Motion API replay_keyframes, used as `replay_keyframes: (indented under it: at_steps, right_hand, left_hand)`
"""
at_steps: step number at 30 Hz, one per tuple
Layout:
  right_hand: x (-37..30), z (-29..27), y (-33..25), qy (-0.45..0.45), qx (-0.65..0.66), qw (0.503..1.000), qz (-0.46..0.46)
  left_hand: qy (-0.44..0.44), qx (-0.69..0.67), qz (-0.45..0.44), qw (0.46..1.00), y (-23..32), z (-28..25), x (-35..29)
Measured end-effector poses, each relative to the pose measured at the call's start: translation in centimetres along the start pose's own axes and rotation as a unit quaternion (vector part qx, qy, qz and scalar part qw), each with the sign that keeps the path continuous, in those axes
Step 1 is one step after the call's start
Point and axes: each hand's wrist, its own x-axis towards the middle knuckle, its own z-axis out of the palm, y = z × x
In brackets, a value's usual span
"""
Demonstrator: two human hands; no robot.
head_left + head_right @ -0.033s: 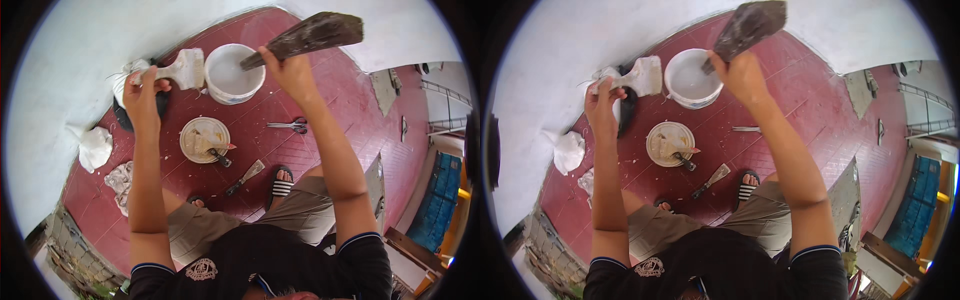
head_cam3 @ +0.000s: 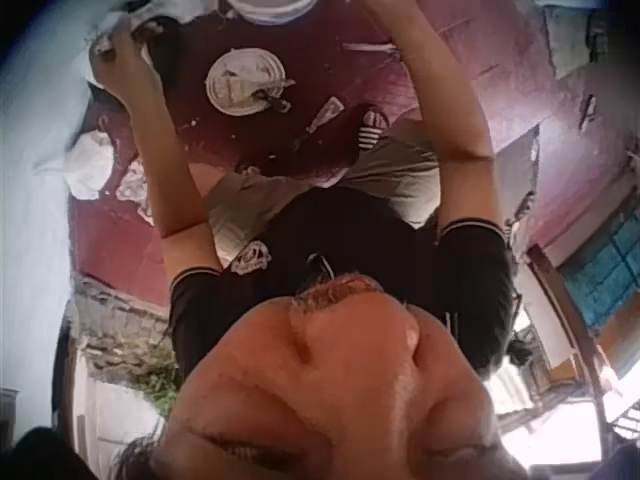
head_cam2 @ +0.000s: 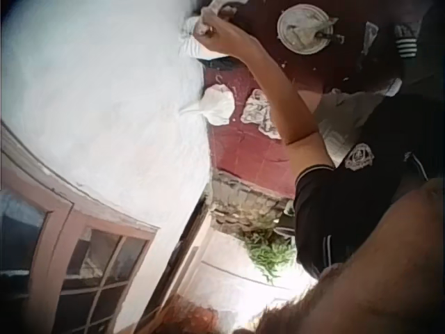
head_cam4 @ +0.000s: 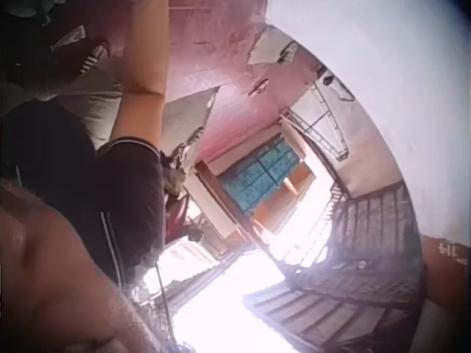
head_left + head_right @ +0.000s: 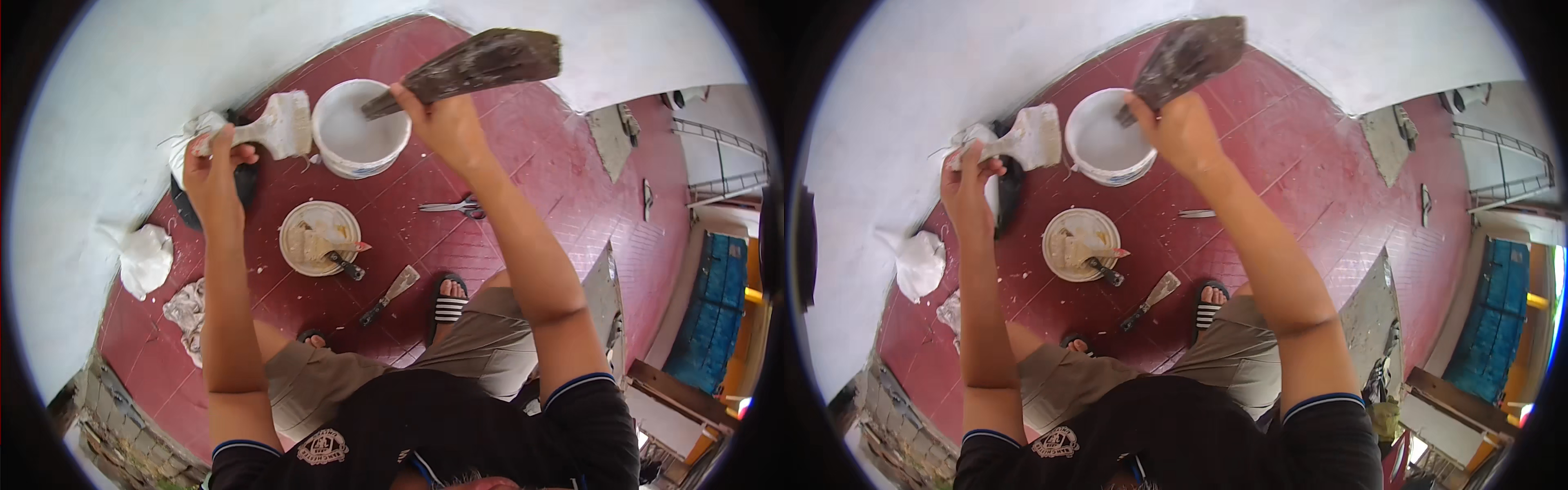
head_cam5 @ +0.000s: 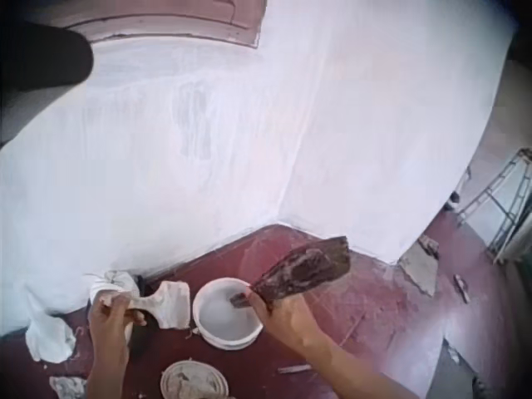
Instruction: The person cuts a string using scissors, opens a bag, and then stirs white liquid in a bucket using a scraper and a brush.
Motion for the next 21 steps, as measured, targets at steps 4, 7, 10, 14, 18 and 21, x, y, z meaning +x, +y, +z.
replay_keyframes:
  at_steps: [4, 7, 10, 14, 18, 21]
  right_hand:
    - [-0.7, 0.3, -0.6, -0.050, 0.103, 0.993, -0.004]
    - [-0.7, -0.7, -1.2, -0.082, 0.076, 0.993, 0.036]
    - [-0.3, -1.7, -1.1, -0.057, 0.029, 0.997, 0.034]
    - [-0.2, -1.7, -0.4, -0.003, -0.023, 0.999, 0.049]
    - [-0.7, -0.6, -1.0, -0.030, 0.001, 0.998, 0.052]
    - [-0.9, -0.5, -1.7, -0.094, 0.076, 0.992, 0.037]
  left_hand:
    - [0.008, 0.032, -0.011, 0.999, -0.2, -0.1, 0.2]
    - [-0.006, 0.035, 0.000, 0.999, -0.7, -0.5, 0.4]
    - [-0.010, 0.031, -0.004, 0.999, -1.2, -1.2, 0.8]
    - [-0.027, 0.021, -0.016, 0.999, -1.8, -1.6, 1.4]
    - [-0.018, 0.032, -0.026, 0.999, -2.0, -1.7, 1.4]
    - [-0.016, 0.033, -0.029, 0.999, -2.2, -1.6, 1.4]
